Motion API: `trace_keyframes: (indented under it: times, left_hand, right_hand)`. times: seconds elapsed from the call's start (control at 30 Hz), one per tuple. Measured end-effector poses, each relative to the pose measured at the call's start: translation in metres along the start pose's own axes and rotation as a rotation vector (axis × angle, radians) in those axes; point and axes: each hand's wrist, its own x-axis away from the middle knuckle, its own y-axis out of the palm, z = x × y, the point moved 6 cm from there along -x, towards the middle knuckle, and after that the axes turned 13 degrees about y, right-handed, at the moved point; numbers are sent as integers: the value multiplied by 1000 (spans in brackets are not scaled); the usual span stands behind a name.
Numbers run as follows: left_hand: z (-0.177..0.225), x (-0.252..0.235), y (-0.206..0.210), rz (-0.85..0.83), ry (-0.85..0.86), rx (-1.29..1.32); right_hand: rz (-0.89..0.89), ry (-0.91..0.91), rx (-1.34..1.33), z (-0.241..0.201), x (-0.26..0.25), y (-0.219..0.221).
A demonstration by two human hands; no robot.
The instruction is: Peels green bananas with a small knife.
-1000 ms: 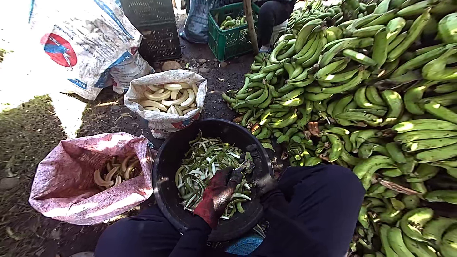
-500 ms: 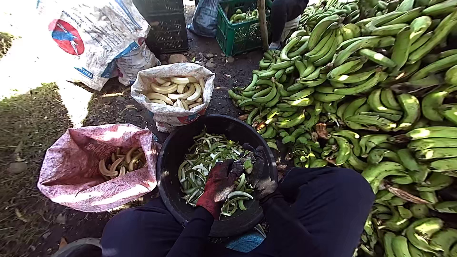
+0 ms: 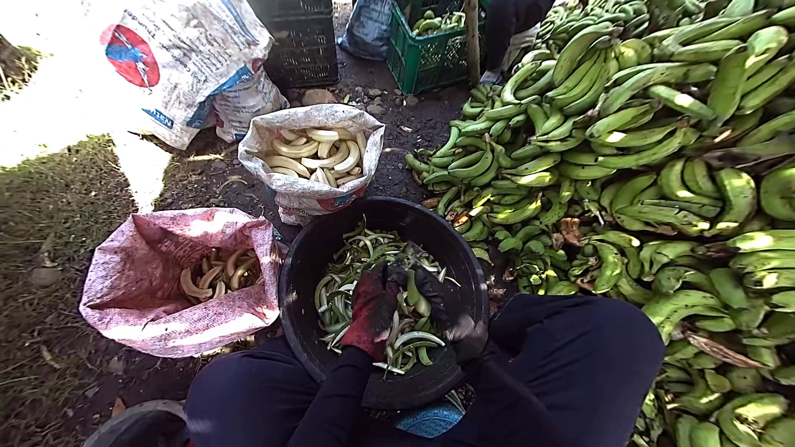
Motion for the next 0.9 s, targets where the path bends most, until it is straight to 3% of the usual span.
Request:
trace_keyframes:
  times: [0.17, 0.3, 0.47, 0.63, 0.8, 0.9]
  left_hand:
    - [6, 1, -16, 27, -18, 136]
    - [19, 21, 15, -111, 82, 206]
    - [30, 29, 25, -220, 165, -39]
    - [36, 26, 18, -204, 196, -156]
    - [34, 23, 13, -160, 209, -165]
    - [34, 18, 7, -152, 186, -187]
  right_hand:
    - [-1, 144, -383, 17, -17, -18]
    - [131, -11, -547, 12, -16, -39]
    - [58, -50, -697, 9, -25, -41]
    - [194, -149, -468, 4, -10, -40]
    - [332, -126, -359, 3, 1, -32]
    - [362, -140, -116, 1, 10, -27]
